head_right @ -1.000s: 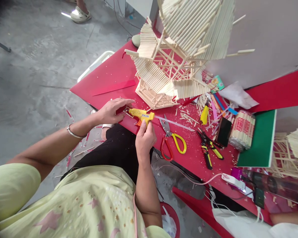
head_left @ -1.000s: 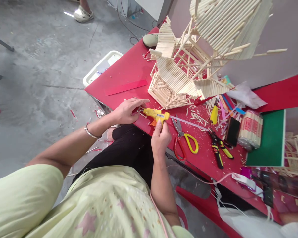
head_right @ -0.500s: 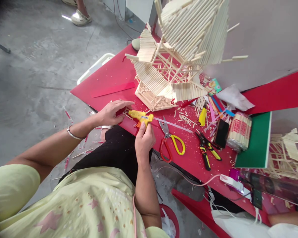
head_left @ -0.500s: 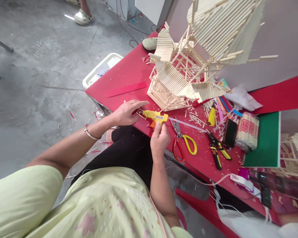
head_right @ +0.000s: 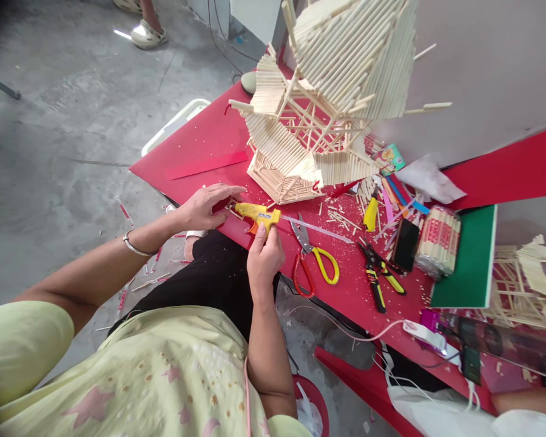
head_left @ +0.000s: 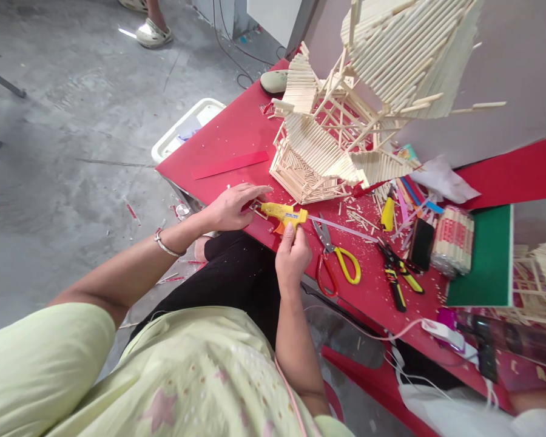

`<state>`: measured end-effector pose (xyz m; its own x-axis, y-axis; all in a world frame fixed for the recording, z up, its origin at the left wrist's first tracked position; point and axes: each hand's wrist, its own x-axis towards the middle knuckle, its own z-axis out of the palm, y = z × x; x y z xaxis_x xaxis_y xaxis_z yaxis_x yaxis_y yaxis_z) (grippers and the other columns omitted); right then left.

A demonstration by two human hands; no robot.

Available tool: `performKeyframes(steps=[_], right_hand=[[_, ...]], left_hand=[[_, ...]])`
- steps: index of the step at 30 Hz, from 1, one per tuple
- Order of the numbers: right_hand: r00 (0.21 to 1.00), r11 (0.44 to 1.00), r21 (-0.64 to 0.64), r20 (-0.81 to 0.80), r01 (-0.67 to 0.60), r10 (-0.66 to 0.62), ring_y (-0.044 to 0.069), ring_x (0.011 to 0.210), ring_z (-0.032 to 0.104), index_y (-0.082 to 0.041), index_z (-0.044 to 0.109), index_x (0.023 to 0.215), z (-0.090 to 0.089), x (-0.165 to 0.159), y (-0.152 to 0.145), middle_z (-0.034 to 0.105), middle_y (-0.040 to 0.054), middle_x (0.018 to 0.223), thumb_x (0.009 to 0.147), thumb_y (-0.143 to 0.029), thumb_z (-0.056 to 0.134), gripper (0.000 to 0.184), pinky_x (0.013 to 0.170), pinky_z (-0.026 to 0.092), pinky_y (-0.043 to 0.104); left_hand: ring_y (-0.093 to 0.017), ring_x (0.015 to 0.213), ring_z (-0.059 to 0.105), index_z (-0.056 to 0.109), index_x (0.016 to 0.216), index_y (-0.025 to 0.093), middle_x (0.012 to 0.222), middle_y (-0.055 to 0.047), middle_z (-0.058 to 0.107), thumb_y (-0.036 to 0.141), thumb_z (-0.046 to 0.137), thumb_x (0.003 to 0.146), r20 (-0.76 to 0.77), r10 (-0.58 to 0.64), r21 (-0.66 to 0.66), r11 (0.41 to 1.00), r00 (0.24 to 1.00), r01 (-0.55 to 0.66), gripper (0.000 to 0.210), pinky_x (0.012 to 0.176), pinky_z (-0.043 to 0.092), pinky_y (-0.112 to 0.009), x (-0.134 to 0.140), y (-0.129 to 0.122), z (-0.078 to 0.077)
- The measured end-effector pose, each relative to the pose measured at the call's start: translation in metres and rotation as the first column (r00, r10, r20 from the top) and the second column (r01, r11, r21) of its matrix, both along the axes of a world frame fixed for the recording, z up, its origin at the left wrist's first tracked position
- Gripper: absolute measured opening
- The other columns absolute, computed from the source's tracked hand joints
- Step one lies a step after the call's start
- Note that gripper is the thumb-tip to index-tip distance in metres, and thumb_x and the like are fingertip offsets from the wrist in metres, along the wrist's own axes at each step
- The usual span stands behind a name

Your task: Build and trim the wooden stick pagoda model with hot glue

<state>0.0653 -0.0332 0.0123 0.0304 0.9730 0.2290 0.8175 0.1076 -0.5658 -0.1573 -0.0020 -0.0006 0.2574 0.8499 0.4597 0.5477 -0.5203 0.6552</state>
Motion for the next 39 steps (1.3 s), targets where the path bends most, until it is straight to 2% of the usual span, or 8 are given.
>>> performKeyframes(steps=[39], right_hand=[[1.000, 1.000, 0.014, -0.013, 0.002, -0.001, 0.028, 0.094, 0.076, -0.012, 0.075, 0.124, 0.0000, -0.0001, -0.0006, 0.081, 0.0168, 0.108, 0.111, -0.055, 0.033, 0.061, 0.076, 0.049, 0.032]], left_hand=[[-0.024, 0.113, 0.069, 0.051, 0.153, 0.020, 0.124, -0.009, 0.075, 0.004, 0.056, 0.073, -0.003, -0.002, 0.003, 1.000, 1.000, 0.002, 0.082, 0.099, 0.056, -0.038, -0.0004, 0.0001, -0.0001]])
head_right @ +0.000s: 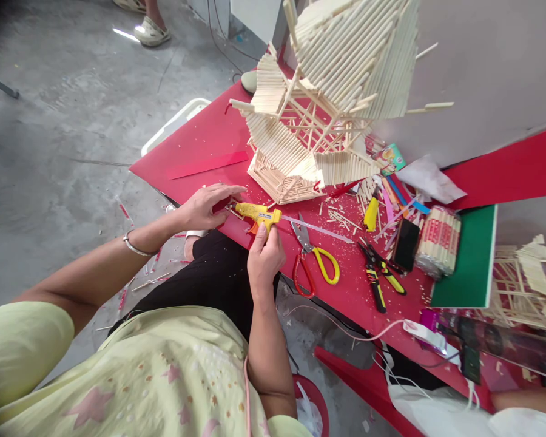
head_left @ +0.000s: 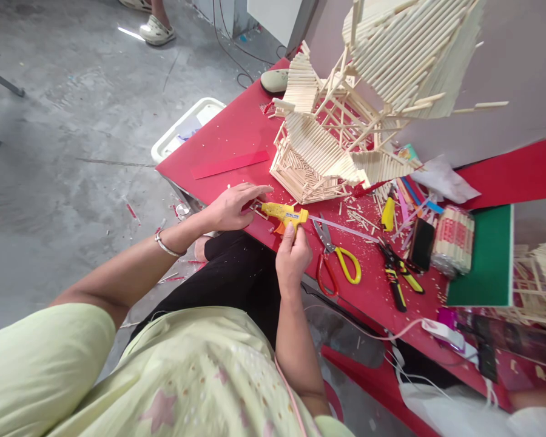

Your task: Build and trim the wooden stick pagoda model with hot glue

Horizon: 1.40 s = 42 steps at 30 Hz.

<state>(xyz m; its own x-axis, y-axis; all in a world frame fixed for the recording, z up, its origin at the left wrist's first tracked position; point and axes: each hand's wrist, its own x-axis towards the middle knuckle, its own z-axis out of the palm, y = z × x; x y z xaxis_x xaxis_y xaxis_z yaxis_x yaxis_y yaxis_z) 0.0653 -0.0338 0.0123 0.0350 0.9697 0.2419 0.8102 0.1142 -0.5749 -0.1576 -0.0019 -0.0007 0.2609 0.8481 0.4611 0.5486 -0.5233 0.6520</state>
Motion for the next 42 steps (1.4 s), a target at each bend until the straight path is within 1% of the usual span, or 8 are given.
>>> performKeyframes(steps=[25, 42], right_hand=[[1.000, 1.000, -0.004, 0.010, 0.008, -0.008, 0.026, 0.093, 0.076, -0.012, 0.074, 0.124, -0.0001, -0.0002, -0.0002, 0.081, 0.0171, 0.106, 0.111, -0.055, 0.033, 0.061, 0.076, 0.049, 0.031], [1.000, 1.000, 0.005, 0.020, 0.009, -0.009, 0.027, 0.094, 0.077, -0.011, 0.074, 0.126, -0.0022, 0.0005, 0.0007, 0.081, 0.0173, 0.108, 0.111, -0.055, 0.033, 0.061, 0.076, 0.050, 0.031]], left_hand=[[-0.024, 0.113, 0.069, 0.051, 0.153, 0.020, 0.124, -0.009, 0.075, 0.006, 0.056, 0.074, 0.007, 0.001, -0.016, 1.000, 1.000, 0.000, 0.081, 0.099, 0.057, -0.039, -0.0003, -0.0003, 0.0008], [-0.024, 0.113, 0.068, 0.051, 0.154, 0.021, 0.124, -0.009, 0.075, 0.005, 0.057, 0.075, 0.014, 0.003, -0.005, 1.000, 1.000, -0.003, 0.081, 0.099, 0.056, -0.038, -0.0005, 0.0000, -0.0001]])
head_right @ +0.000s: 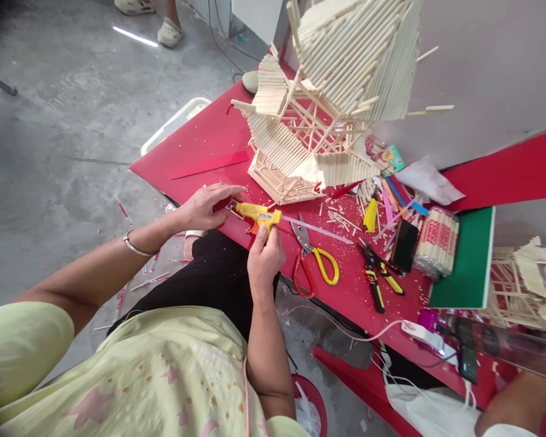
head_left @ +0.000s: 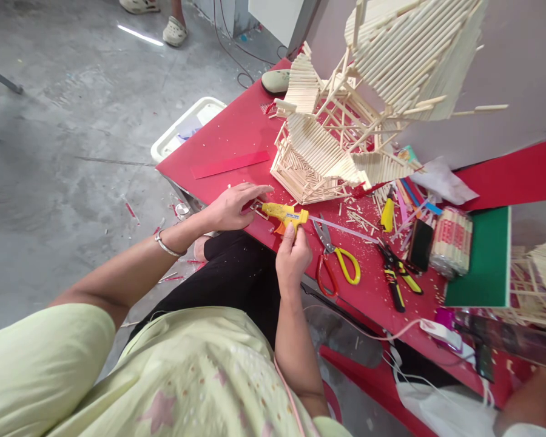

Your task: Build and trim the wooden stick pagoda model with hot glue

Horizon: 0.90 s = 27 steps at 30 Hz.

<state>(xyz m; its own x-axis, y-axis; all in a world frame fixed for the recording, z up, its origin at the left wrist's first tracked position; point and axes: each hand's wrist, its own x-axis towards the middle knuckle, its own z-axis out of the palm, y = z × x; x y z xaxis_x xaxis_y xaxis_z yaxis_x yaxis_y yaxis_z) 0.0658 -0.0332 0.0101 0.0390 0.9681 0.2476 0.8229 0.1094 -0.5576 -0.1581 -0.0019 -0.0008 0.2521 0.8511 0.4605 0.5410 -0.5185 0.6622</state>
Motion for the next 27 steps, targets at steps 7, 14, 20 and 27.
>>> performKeyframes(steps=[7, 14, 20, 27], right_hand=[[1.000, 1.000, 0.003, -0.012, -0.002, 0.002, 0.027, 0.094, 0.076, -0.012, 0.074, 0.125, -0.0005, 0.0002, 0.0005, 0.081, 0.0176, 0.108, 0.111, -0.055, 0.034, 0.061, 0.077, 0.050, 0.032], [1.000, 1.000, -0.001, 0.006, 0.003, -0.003, 0.027, 0.092, 0.076, -0.012, 0.074, 0.124, 0.0001, -0.0001, 0.0003, 0.081, 0.0178, 0.108, 0.111, -0.057, 0.032, 0.063, 0.075, 0.049, 0.032], [1.000, 1.000, 0.003, -0.002, -0.001, 0.001, 0.027, 0.092, 0.076, -0.012, 0.075, 0.123, 0.0017, -0.0006, -0.0006, 0.081, 0.0172, 0.106, 0.111, -0.055, 0.032, 0.062, 0.075, 0.049, 0.032], [1.000, 1.000, 0.003, 0.006, -0.001, 0.001, 0.027, 0.092, 0.076, -0.011, 0.075, 0.123, 0.0014, -0.0004, -0.0005, 0.081, 0.0178, 0.106, 0.111, -0.056, 0.032, 0.063, 0.076, 0.049, 0.032]], left_hand=[[-0.024, 0.111, 0.069, 0.052, 0.153, 0.020, 0.123, -0.009, 0.075, 0.005, 0.056, 0.074, -0.001, 0.003, 0.000, 1.000, 1.000, -0.003, 0.080, 0.098, 0.057, -0.037, 0.0002, -0.0004, 0.0012], [-0.024, 0.112, 0.069, 0.051, 0.153, 0.020, 0.124, -0.009, 0.075, 0.005, 0.056, 0.074, 0.006, 0.000, 0.004, 1.000, 1.000, 0.000, 0.081, 0.098, 0.057, -0.038, 0.0004, -0.0003, 0.0007], [-0.024, 0.112, 0.069, 0.051, 0.153, 0.020, 0.123, -0.009, 0.075, 0.005, 0.056, 0.073, 0.007, -0.001, -0.002, 1.000, 1.000, 0.001, 0.081, 0.098, 0.057, -0.039, 0.0004, -0.0005, 0.0008], [-0.024, 0.112, 0.069, 0.052, 0.153, 0.021, 0.123, -0.009, 0.075, 0.006, 0.056, 0.073, 0.009, -0.007, 0.004, 1.000, 1.000, 0.007, 0.081, 0.098, 0.057, -0.039, 0.0001, -0.0005, 0.0011]])
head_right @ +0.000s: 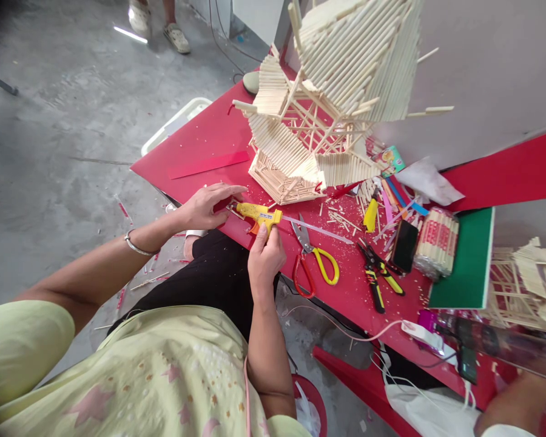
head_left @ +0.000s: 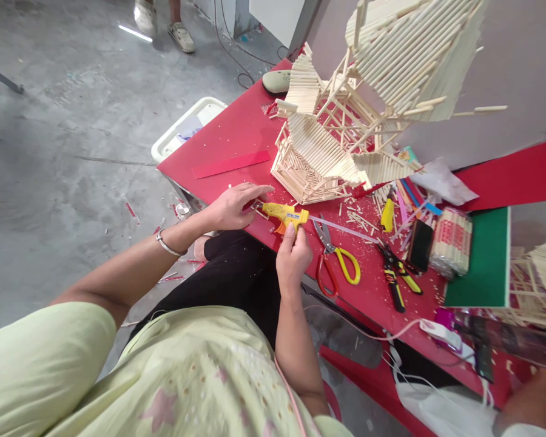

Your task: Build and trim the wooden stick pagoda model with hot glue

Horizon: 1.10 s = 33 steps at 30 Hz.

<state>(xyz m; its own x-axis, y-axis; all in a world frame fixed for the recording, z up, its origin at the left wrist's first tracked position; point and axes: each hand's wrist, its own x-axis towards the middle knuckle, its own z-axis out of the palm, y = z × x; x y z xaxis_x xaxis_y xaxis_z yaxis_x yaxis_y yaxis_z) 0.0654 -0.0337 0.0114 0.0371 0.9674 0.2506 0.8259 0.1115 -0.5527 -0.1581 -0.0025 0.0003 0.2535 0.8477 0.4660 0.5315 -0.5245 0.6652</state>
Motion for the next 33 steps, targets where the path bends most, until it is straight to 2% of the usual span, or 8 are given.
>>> performKeyframes(steps=[33], right_hand=[[1.000, 1.000, 0.011, 0.013, -0.005, 0.005, 0.027, 0.092, 0.076, -0.012, 0.075, 0.123, -0.0003, 0.0001, -0.0004, 0.081, 0.0165, 0.105, 0.112, -0.052, 0.034, 0.059, 0.075, 0.048, 0.031]], left_hand=[[-0.023, 0.110, 0.069, 0.051, 0.153, 0.020, 0.124, -0.009, 0.075, 0.004, 0.056, 0.074, 0.008, -0.001, 0.017, 1.000, 1.000, 0.001, 0.080, 0.097, 0.057, -0.037, 0.0000, -0.0002, -0.0007]])
